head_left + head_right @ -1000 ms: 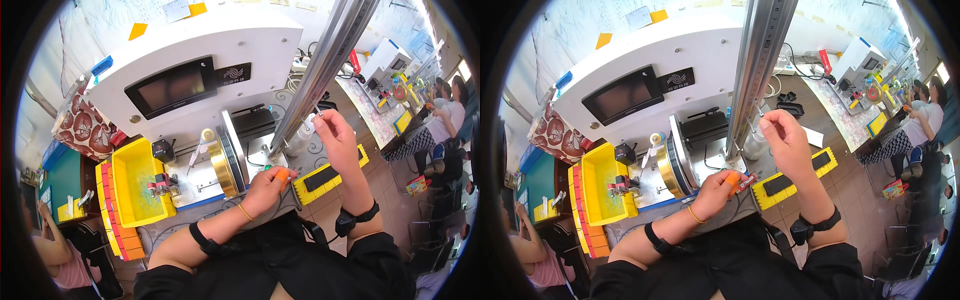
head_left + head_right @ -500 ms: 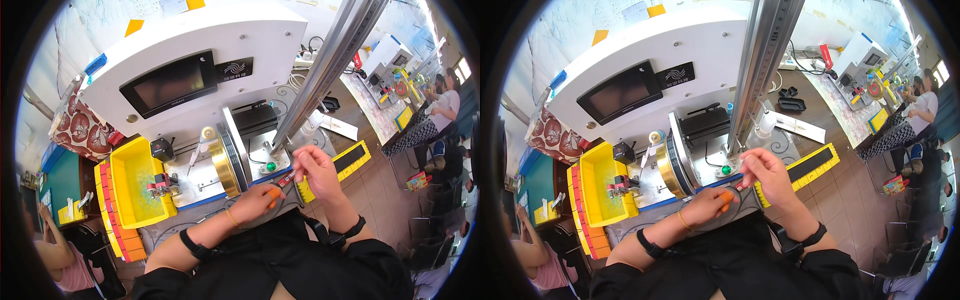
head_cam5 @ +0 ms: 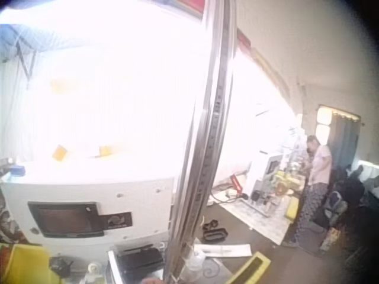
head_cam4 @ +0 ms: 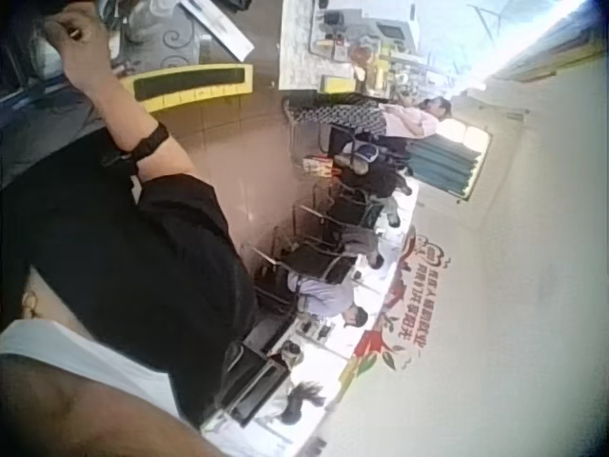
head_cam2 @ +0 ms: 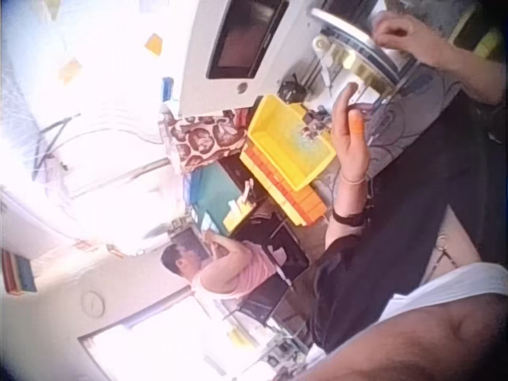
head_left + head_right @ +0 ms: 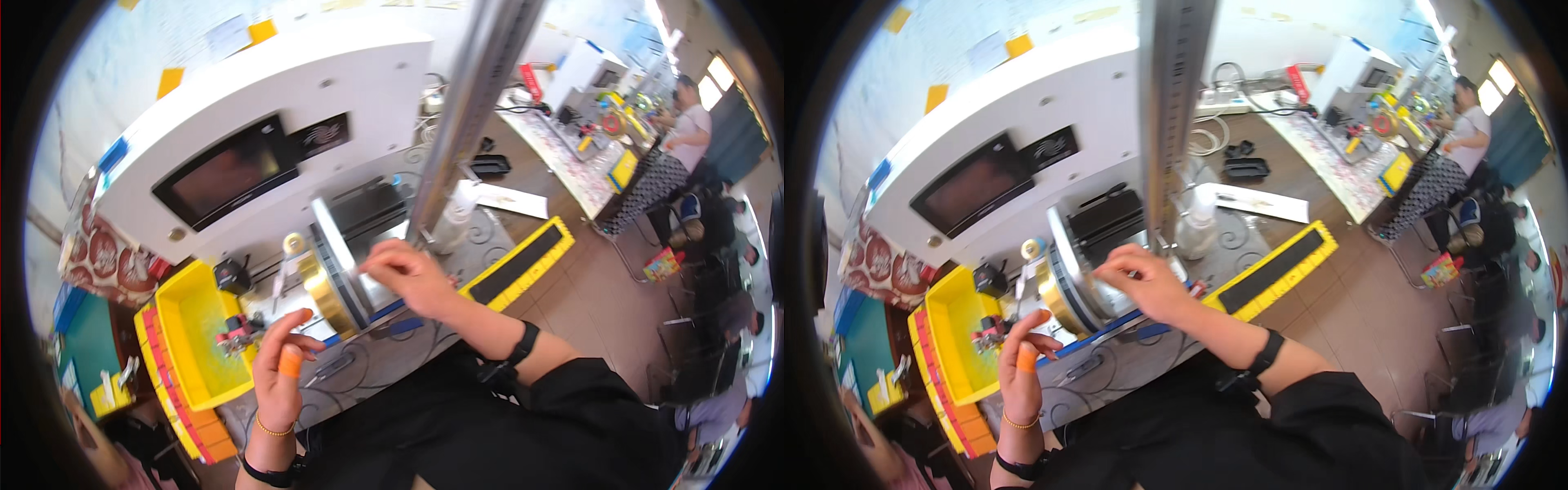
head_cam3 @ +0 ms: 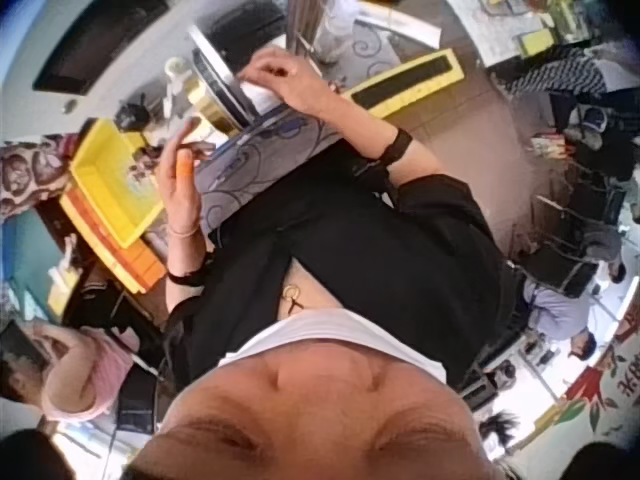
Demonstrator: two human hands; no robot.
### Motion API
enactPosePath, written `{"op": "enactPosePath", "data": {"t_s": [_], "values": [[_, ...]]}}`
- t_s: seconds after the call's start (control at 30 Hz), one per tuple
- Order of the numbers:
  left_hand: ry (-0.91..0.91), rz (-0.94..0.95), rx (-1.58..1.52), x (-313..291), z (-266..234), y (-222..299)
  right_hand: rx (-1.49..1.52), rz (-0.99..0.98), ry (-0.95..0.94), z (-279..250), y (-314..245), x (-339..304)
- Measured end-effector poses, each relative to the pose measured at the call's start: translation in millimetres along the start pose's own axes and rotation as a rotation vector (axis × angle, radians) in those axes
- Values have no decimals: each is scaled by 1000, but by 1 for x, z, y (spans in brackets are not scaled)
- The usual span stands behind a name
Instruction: The person assembles small electronic components using an automated assembly machine and applies adhesive with a glue bottle.
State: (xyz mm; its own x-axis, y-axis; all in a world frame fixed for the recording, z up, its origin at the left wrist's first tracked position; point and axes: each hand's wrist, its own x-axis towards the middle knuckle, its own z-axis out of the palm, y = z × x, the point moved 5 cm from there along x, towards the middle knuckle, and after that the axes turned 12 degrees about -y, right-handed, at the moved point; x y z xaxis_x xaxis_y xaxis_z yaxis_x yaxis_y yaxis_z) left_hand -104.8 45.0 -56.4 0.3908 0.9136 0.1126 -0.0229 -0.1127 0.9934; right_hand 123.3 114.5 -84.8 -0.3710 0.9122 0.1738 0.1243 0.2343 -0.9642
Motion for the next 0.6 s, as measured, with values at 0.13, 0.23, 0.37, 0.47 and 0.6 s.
{"op": "enactPosePath", "data": {"t_s": [0.13, 0.23, 0.37, 0.47, 0.6], "values": [[35, -89, -186, 33, 12, -17, 43, -33, -111, 15, -7, 11], [15, -125, -264, 49, 17, -24, -56, -186, -92, 16, -16, 21], [78, -247, -284, 55, 14, -32, 3, -204, -118, 22, -15, 28], [52, -278, -312, 58, 16, -30, 38, -109, -162, 24, -9, 29], [77, -284, -273, 55, 14, -38, 65, 6, -221, 25, -12, 30]]}}
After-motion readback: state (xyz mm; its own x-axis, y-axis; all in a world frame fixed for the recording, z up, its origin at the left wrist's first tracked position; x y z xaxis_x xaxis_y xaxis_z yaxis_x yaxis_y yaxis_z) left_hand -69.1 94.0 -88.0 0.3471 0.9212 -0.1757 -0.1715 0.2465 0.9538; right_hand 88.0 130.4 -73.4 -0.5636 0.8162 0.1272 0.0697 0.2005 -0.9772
